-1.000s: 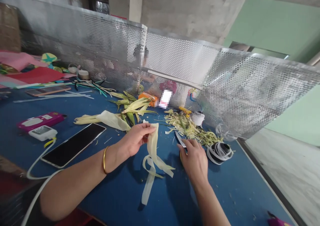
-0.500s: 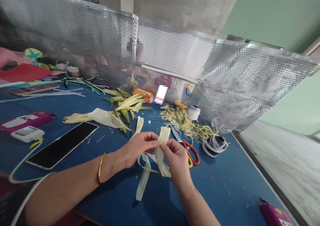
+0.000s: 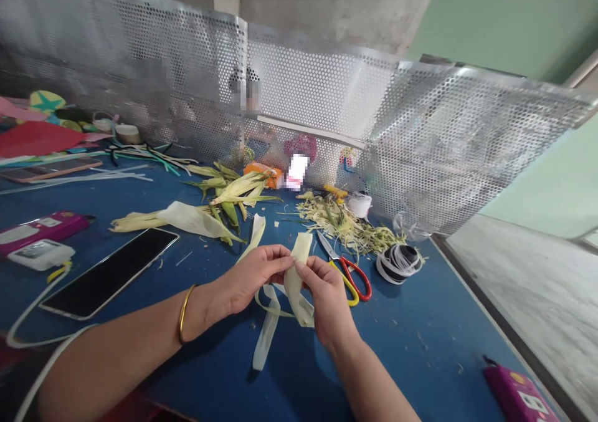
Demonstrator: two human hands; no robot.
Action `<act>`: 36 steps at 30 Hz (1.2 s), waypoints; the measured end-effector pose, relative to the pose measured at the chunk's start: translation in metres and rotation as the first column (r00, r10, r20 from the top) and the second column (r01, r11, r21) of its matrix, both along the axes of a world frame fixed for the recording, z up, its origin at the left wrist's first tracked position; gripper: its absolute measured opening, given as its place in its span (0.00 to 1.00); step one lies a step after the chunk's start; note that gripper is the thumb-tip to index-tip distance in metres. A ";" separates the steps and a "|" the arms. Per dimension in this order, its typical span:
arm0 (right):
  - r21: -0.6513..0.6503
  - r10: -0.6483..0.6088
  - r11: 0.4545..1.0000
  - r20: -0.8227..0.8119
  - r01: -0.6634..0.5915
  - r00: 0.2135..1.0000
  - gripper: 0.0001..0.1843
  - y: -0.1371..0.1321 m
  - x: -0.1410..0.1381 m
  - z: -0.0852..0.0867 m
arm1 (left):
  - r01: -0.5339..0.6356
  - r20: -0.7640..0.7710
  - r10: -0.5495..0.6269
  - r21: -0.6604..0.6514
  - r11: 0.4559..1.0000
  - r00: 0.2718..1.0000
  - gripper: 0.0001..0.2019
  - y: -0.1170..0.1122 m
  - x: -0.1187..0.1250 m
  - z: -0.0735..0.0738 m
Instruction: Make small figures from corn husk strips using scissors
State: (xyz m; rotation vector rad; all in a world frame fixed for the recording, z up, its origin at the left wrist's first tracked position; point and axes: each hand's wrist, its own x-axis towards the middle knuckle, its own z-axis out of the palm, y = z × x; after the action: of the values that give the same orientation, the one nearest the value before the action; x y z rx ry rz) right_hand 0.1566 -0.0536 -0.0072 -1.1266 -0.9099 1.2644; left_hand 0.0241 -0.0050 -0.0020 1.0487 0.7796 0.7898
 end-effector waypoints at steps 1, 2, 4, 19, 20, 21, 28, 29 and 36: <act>0.006 0.001 1.000 0.003 -0.001 1.000 0.19 0.000 0.001 -0.002 | -0.006 0.001 0.006 0.006 1.000 1.000 0.14 -0.001 0.001 0.000; 0.011 0.002 1.000 0.004 -0.002 1.000 0.19 0.001 0.001 -0.003 | -0.014 0.000 0.014 0.013 1.000 1.000 0.13 -0.001 0.001 0.000; 0.012 0.004 1.000 -0.008 -0.004 1.000 0.18 0.001 0.002 -0.006 | -0.033 -0.007 0.034 0.033 0.999 0.999 0.13 -0.002 0.003 -0.001; -0.055 0.062 0.996 -0.225 -0.076 0.972 0.13 0.004 0.000 -0.014 | -0.152 -0.181 0.237 0.389 0.909 0.954 0.06 -0.003 0.006 -0.010; -0.046 0.059 0.996 -0.224 -0.071 0.973 0.13 0.004 0.000 -0.013 | -0.154 -0.173 0.234 0.382 0.911 0.957 0.07 -0.003 0.006 -0.010; -0.037 0.059 0.997 -0.223 -0.069 0.973 0.13 0.004 0.001 -0.013 | -0.154 -0.172 0.235 0.384 0.910 0.957 0.07 -0.003 0.006 -0.009; 0.053 0.123 0.992 -0.219 -0.114 0.968 0.10 0.003 0.002 -0.010 | -0.178 -0.214 0.297 0.445 0.878 0.930 0.07 0.003 0.005 -0.015; 0.071 0.129 0.991 -0.202 -0.116 0.971 0.09 0.002 0.002 -0.008 | -0.184 -0.215 0.303 0.444 0.877 0.928 0.07 0.004 0.005 -0.016; 0.231 0.146 0.964 -0.042 -0.133 0.988 0.09 -0.005 0.009 0.008 | -0.264 -0.224 0.355 0.353 0.897 0.907 0.06 0.009 0.003 -0.014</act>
State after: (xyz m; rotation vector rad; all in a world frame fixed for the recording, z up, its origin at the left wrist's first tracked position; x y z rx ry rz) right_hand 0.1659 -0.0589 0.0011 -0.8526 -1.0756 1.2639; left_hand 0.0272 0.0037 -0.0161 1.3642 1.1127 1.0807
